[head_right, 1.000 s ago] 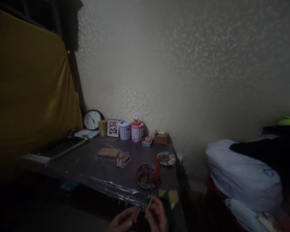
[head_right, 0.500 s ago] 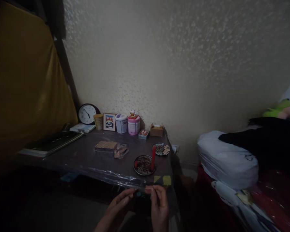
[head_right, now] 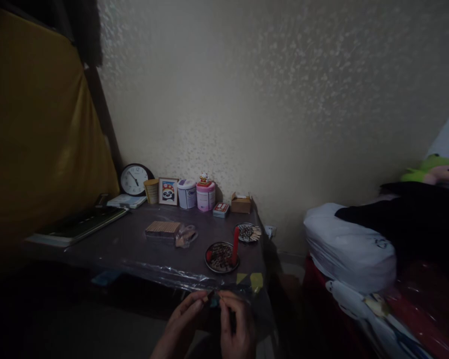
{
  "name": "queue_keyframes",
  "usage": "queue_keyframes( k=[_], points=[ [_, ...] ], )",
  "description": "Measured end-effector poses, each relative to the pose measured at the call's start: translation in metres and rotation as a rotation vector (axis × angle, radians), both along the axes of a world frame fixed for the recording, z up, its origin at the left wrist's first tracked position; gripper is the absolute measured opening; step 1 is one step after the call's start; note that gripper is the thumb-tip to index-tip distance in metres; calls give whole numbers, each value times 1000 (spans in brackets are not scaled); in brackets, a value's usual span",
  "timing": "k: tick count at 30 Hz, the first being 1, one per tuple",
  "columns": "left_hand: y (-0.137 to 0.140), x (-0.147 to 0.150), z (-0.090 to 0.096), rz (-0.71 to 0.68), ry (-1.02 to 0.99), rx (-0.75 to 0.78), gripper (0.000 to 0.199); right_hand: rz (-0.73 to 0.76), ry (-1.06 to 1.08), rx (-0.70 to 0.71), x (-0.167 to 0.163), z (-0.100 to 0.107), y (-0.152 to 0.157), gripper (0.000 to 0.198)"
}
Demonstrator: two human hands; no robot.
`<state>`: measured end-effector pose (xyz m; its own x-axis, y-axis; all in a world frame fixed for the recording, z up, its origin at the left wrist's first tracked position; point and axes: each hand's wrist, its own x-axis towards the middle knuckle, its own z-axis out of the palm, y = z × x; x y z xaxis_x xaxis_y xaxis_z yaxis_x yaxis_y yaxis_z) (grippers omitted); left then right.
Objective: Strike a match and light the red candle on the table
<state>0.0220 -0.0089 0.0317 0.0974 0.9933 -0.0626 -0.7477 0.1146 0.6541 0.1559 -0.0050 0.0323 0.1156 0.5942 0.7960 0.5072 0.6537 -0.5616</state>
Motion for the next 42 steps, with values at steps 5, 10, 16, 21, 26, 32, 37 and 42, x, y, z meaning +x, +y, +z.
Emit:
queue_keyframes(
  k=[5,10,16,21,26,32,37,42],
  points=[
    [-4,5,14,13,22,9,21,21,-108,101,5,-3,6,16],
    [-3,2,11,37,69,-19,27,-146,-68,-135,29,-19,32,26],
    [-3,0,7,112,111,-41,31,-160,100,-46,31,4,27,22],
    [-5,2,11,40,62,6,25,-51,24,4,11,10,7,7],
    [-6,5,15,38,52,16,24,9,-71,85,4,16,-5,10],
    [-7,7,21,35,81,40,21,-34,-72,227,8,16,-1,15],
    [-2,7,11,43,106,11,28,-157,-105,56,24,-1,26,19],
    [-2,2,6,70,142,-36,28,-146,116,-25,34,5,29,15]
  ],
)
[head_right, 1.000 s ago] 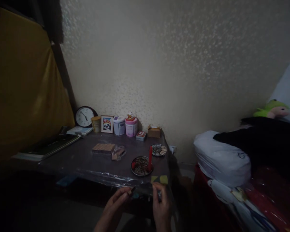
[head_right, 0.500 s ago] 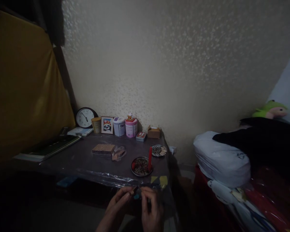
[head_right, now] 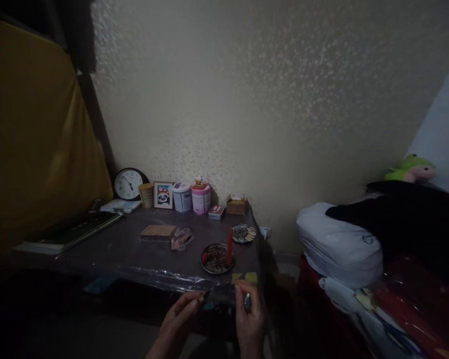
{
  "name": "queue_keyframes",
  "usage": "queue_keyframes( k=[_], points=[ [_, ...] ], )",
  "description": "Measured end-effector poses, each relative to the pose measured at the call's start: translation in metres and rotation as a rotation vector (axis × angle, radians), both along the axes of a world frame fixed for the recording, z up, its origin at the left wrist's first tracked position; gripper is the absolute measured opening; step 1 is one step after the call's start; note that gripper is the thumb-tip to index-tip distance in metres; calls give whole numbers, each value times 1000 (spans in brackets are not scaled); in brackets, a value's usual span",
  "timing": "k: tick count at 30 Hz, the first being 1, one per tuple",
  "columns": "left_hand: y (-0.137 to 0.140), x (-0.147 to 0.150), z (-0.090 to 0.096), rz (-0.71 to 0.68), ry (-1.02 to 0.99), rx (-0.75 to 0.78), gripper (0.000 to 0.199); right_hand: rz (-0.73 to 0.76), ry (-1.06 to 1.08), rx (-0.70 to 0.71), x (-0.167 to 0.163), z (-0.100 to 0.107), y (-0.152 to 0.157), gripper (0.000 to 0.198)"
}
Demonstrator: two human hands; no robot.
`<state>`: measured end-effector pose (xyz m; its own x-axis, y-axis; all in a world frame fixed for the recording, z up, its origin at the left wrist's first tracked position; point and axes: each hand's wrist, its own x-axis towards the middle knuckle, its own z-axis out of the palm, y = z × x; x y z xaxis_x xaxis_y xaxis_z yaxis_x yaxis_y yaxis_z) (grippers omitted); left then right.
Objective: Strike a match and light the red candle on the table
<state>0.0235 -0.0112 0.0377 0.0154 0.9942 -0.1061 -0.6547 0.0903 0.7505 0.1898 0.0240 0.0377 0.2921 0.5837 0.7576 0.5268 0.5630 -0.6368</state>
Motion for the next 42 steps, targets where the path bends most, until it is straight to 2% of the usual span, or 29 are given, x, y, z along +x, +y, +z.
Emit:
queue_keyframes(
  k=[7,16,26,35,42],
  points=[
    [-5,1,8,-79,-134,34,21,106,103,-38,-20,2,-18,12],
    [-2,6,3,-107,-128,52,30,131,-102,87,-28,4,-31,5],
    [-8,-2,5,-169,-168,124,34,182,-116,-18,-21,-7,-27,12],
    [-8,-5,9,-123,-113,115,27,241,-174,-19,-20,-6,-27,13],
    [-11,-3,18,-88,-114,29,26,241,-182,15,-24,4,-31,13]
  ],
)
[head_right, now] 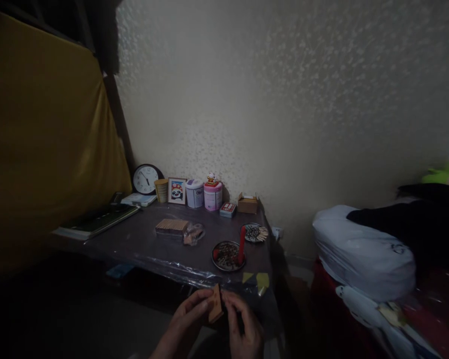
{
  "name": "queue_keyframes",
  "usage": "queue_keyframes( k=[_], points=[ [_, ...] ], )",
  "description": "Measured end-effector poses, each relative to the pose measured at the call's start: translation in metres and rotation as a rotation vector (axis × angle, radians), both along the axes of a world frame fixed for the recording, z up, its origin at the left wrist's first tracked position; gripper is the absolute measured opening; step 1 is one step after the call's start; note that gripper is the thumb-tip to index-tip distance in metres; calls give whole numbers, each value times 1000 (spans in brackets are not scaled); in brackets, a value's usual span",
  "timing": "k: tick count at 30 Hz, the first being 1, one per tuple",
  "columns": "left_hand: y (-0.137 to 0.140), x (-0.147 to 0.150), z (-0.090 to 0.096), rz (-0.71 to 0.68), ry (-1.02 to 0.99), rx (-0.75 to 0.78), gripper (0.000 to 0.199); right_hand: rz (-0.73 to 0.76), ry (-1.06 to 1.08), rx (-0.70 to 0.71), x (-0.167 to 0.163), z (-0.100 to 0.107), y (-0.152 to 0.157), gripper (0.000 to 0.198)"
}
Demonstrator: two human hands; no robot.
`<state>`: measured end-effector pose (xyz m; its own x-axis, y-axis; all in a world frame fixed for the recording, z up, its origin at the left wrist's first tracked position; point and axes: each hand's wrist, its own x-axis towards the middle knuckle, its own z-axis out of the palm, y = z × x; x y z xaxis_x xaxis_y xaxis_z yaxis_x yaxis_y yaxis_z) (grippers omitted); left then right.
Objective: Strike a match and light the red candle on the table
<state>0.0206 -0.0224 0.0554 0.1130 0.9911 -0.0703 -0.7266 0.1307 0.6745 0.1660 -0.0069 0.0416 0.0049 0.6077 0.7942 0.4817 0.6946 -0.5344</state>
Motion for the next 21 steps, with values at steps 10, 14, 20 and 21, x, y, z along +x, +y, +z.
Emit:
queue_keyframes(
  k=[10,14,20,21],
  points=[
    [0,-1,-12,-32,77,64,37,-30,53,19,-5,6,-4,12],
    [0,-2,-18,-43,107,104,41,-31,46,28,-5,8,-5,12],
    [0,1,-17,14,127,49,39,-50,42,19,-3,4,-6,12],
    [0,1,-16,18,125,37,38,-63,45,17,-3,4,-6,12]
  ],
)
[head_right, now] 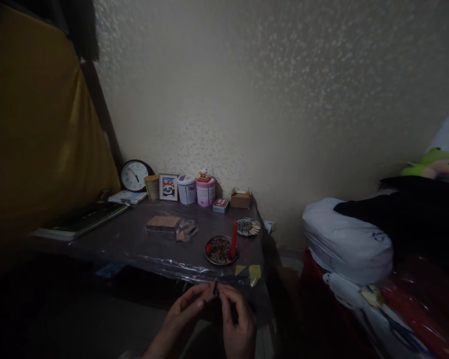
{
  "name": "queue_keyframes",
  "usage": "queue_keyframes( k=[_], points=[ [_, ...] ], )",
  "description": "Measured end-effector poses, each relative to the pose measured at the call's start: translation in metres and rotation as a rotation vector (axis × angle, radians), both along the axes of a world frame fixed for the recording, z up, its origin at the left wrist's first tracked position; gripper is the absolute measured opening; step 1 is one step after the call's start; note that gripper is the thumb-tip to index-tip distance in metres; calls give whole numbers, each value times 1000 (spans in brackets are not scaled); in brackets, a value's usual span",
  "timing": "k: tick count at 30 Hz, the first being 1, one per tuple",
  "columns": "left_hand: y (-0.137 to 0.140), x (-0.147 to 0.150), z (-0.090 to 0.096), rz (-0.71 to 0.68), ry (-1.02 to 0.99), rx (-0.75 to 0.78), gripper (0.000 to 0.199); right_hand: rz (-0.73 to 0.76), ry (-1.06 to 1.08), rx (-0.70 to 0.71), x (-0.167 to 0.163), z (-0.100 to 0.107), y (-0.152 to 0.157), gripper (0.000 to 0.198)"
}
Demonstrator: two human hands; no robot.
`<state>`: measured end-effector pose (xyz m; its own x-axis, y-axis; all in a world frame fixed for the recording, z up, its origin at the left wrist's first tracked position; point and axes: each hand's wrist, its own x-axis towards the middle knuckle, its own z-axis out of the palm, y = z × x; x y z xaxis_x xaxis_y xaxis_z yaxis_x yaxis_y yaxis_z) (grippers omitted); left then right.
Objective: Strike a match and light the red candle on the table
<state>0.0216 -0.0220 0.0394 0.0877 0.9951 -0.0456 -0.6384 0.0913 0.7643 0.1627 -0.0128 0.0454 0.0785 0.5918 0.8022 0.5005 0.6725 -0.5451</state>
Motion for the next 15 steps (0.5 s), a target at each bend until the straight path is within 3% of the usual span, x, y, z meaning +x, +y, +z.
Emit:
queue_keyframes(
  k=[8,13,15],
  points=[
    [0,6,5,27,-98,-30,25,-46,-58,84,1,7,-1,13],
    [1,8,6,-15,-117,-5,21,-96,38,153,0,3,-3,15],
    [2,8,6,6,-119,-1,21,-26,-104,125,3,-4,5,14]
  ],
)
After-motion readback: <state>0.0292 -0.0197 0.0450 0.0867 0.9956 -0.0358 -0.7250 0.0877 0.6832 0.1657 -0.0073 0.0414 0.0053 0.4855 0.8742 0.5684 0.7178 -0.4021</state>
